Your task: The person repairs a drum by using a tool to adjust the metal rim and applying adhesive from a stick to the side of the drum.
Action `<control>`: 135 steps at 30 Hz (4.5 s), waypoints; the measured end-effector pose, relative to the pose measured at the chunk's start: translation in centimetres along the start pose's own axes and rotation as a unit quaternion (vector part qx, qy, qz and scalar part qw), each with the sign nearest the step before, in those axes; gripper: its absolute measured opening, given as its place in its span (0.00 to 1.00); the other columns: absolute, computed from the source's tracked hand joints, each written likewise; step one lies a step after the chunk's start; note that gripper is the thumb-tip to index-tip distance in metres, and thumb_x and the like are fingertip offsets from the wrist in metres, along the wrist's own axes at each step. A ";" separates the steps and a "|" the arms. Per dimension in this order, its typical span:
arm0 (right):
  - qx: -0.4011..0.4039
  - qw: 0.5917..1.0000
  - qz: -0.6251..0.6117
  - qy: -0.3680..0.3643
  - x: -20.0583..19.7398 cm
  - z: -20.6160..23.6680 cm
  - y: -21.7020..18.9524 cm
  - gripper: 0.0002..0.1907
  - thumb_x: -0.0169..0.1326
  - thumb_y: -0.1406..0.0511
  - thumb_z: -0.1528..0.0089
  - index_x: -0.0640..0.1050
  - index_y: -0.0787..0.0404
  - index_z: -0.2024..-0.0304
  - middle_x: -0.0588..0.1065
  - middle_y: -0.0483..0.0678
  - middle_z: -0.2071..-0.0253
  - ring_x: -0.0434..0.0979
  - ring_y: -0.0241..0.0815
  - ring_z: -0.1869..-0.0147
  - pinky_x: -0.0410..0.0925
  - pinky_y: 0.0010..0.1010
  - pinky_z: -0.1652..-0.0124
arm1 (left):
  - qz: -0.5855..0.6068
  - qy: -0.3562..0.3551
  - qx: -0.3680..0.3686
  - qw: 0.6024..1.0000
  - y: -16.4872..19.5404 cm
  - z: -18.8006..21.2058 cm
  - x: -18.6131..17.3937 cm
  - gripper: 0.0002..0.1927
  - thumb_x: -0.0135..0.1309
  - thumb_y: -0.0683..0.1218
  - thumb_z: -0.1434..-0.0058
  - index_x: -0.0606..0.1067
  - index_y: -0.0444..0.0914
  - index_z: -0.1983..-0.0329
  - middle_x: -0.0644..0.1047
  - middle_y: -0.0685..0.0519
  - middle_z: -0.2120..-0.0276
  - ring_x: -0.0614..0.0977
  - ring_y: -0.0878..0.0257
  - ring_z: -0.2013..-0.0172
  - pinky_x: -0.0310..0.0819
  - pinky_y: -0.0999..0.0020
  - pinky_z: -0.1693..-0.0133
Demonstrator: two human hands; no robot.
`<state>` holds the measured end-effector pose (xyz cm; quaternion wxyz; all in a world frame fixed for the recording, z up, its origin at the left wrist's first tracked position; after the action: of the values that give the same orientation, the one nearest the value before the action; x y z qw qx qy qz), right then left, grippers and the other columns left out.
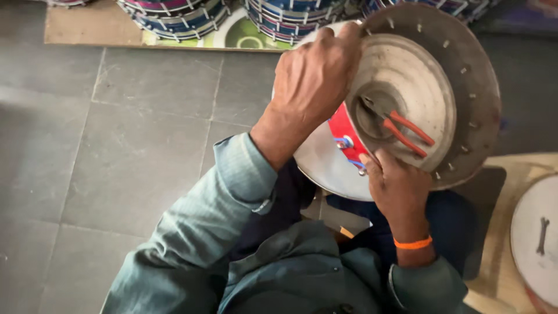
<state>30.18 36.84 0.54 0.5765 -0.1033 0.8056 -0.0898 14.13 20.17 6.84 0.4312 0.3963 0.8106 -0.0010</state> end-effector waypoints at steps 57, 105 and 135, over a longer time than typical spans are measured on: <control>0.036 0.954 -0.239 -0.179 -0.6 -3.7 -0.7 0.19 0.54 0.57 0.34 0.73 0.70 0.57 0.77 0.65 0.64 0.78 0.63 0.59 0.69 0.45 0.57 | 0.215 -0.239 -0.001 0.947 -7.1 9.0 4.0 0.08 0.58 0.44 0.37 0.73 0.39 0.57 0.80 0.45 0.64 0.82 0.42 0.62 0.74 0.48 0.63; 0.056 0.951 -0.194 -0.233 0.8 -6.4 -4.3 0.15 0.53 0.61 0.39 0.75 0.69 0.71 0.75 0.64 0.75 0.79 0.65 0.67 0.69 0.54 0.63 | 0.306 -0.047 0.101 0.945 1.6 -2.8 -4.5 0.11 0.58 0.43 0.32 0.72 0.36 0.50 0.77 0.43 0.58 0.82 0.48 0.59 0.76 0.57 0.56; -0.035 0.982 -0.137 -0.122 7.7 -11.4 -3.9 0.13 0.57 0.65 0.44 0.73 0.71 0.75 0.73 0.69 0.71 0.74 0.70 0.64 0.65 0.55 0.65 | 0.187 -0.021 0.069 0.980 -2.6 0.7 -4.7 0.13 0.52 0.38 0.34 0.74 0.39 0.46 0.81 0.46 0.56 0.83 0.44 0.57 0.78 0.52 0.57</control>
<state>17.17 31.25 -1.79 0.6487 -0.2433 0.7099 -0.1266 14.42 15.11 8.75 0.4126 0.5695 0.7108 0.0154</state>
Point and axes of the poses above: each hand's wrist, its own z-axis away from the middle knuckle, its own x-axis out of the palm, y = z × x, the point moved 2 cm from there along -z, towards the middle knuckle
